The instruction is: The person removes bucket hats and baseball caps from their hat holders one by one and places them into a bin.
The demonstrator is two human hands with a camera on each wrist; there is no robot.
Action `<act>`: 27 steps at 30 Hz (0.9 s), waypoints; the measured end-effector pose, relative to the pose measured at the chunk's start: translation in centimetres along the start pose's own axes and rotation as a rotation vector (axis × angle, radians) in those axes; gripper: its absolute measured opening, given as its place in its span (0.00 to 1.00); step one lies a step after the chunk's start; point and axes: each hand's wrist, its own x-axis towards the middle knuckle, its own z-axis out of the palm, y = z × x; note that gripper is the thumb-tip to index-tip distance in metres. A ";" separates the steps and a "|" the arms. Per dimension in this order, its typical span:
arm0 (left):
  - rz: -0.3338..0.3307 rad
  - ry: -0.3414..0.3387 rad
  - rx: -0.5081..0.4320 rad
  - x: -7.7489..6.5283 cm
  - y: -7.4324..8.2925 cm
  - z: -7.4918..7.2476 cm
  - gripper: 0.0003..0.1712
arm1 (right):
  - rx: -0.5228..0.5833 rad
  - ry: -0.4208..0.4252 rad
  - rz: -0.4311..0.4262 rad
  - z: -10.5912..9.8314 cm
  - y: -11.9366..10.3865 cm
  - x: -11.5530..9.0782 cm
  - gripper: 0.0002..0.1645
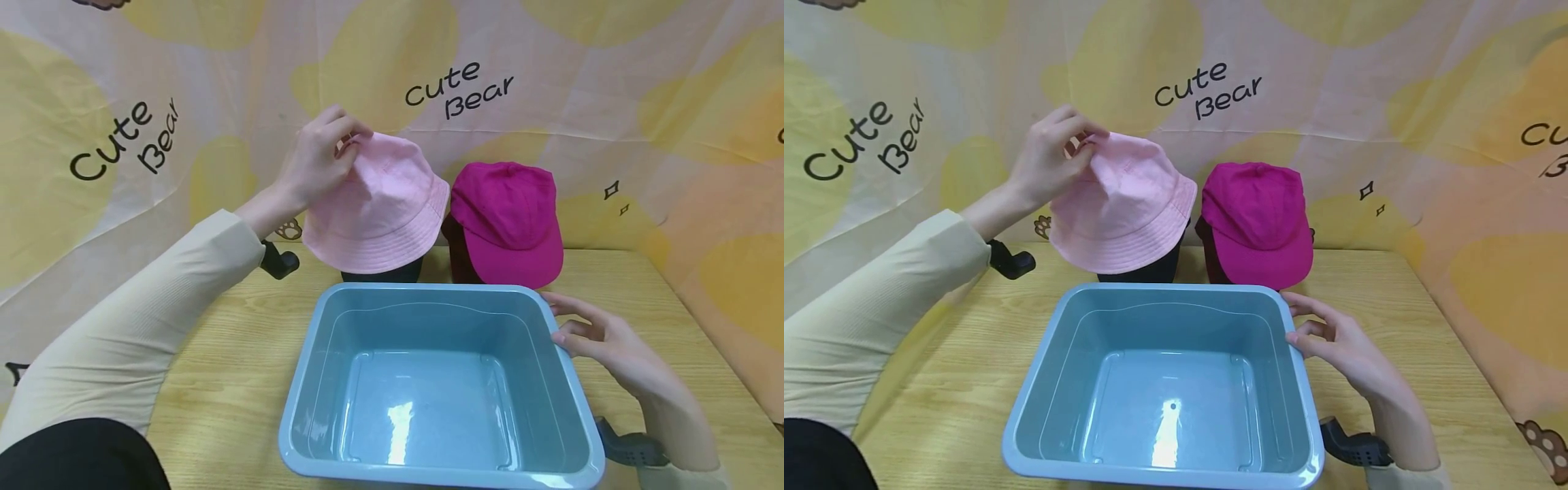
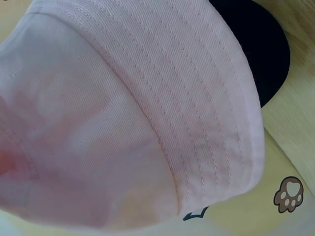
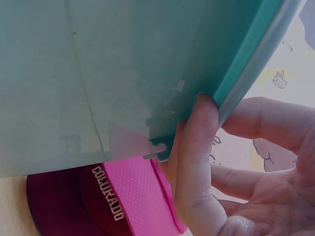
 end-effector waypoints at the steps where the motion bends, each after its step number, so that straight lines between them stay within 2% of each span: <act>1: 0.004 0.002 -0.001 0.0 0.1 -0.1 0.12 | 0.000 0.001 0.001 0.0 0.0 0.0 0.31; 15: 0.038 0.026 -0.020 -0.2 2.2 -1.6 0.12 | -0.006 0.003 0.039 -0.2 -0.1 0.1 0.31; 23: 0.158 0.040 -0.040 -0.7 3.2 -2.3 0.11 | -0.003 0.003 0.026 -0.2 0.0 0.0 0.31; 27: 0.193 0.032 -0.043 -1.1 4.0 -2.5 0.11 | -0.003 0.006 0.031 -0.1 -0.1 0.0 0.31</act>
